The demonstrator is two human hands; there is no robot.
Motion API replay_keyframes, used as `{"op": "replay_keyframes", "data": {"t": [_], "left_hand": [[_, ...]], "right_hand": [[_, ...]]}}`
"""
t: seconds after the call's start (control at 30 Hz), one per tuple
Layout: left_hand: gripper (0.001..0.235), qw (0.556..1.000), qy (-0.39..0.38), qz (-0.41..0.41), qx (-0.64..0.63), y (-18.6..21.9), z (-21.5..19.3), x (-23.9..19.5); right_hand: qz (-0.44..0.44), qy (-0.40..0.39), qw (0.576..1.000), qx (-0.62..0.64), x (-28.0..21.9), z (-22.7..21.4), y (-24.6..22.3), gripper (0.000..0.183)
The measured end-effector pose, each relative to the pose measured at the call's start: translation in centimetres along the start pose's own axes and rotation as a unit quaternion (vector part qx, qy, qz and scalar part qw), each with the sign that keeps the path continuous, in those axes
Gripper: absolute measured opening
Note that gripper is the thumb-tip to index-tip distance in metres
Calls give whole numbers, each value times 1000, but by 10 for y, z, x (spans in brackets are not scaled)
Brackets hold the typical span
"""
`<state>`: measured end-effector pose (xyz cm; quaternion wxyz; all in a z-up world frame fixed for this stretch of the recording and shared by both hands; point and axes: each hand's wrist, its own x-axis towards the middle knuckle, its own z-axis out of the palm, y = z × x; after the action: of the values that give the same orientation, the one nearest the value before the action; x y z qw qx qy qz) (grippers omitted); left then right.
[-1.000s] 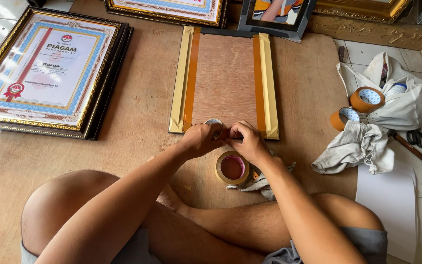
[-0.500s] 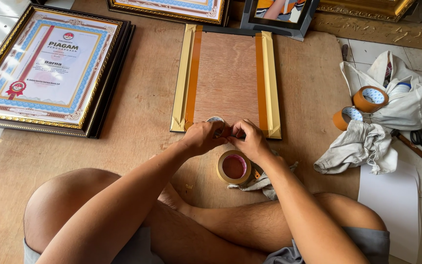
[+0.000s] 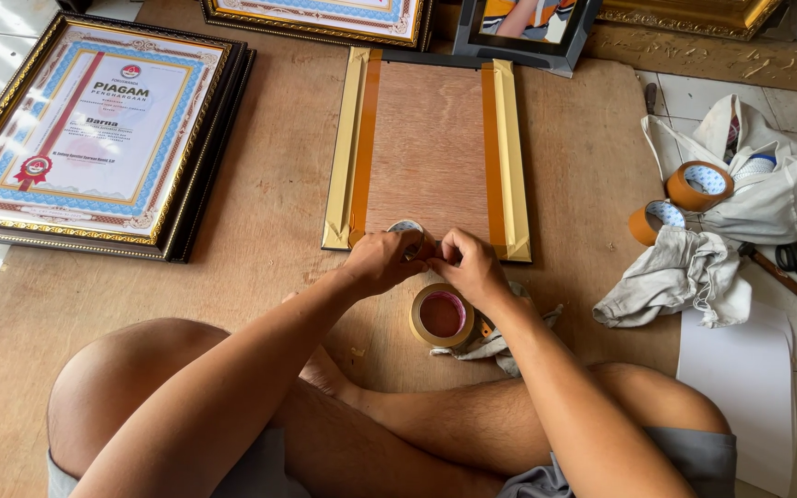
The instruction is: Applying masking tape to the edges of a picture frame backing to seal it
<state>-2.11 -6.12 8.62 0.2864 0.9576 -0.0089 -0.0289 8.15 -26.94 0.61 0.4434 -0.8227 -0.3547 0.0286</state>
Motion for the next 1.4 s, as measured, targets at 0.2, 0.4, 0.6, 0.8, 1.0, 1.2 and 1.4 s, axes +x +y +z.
{"op": "replay_keyframes", "data": {"t": [0.2,0.4,0.6,0.8,1.0,1.2,1.4], "left_hand": [[29,1000,5,3,2,-14,10,6],[28,1000,-1,4,3,-22,18,10],[28,1000,1,5,11,-15,11,5],[26,1000,-5,-4,0,-7,6,2],[27,1000,-8,-12,6,-22,18,9],[25,1000,-1,-5,17,-17,14,7],[26,1000,11,-8,26,-15,15,6]], "right_hand": [[42,11,999,-3,0,-3,-24,57],[44,28,998,-22,2,-4,-25,55],[53,30,998,-10,1,-1,-18,51],[47,17,999,-6,-2,-1,-24,47],[34,10,999,-8,0,-5,-38,50],[26,-2,1000,-9,-1,-2,-28,46],[54,17,998,1,-5,0,-25,36]]}}
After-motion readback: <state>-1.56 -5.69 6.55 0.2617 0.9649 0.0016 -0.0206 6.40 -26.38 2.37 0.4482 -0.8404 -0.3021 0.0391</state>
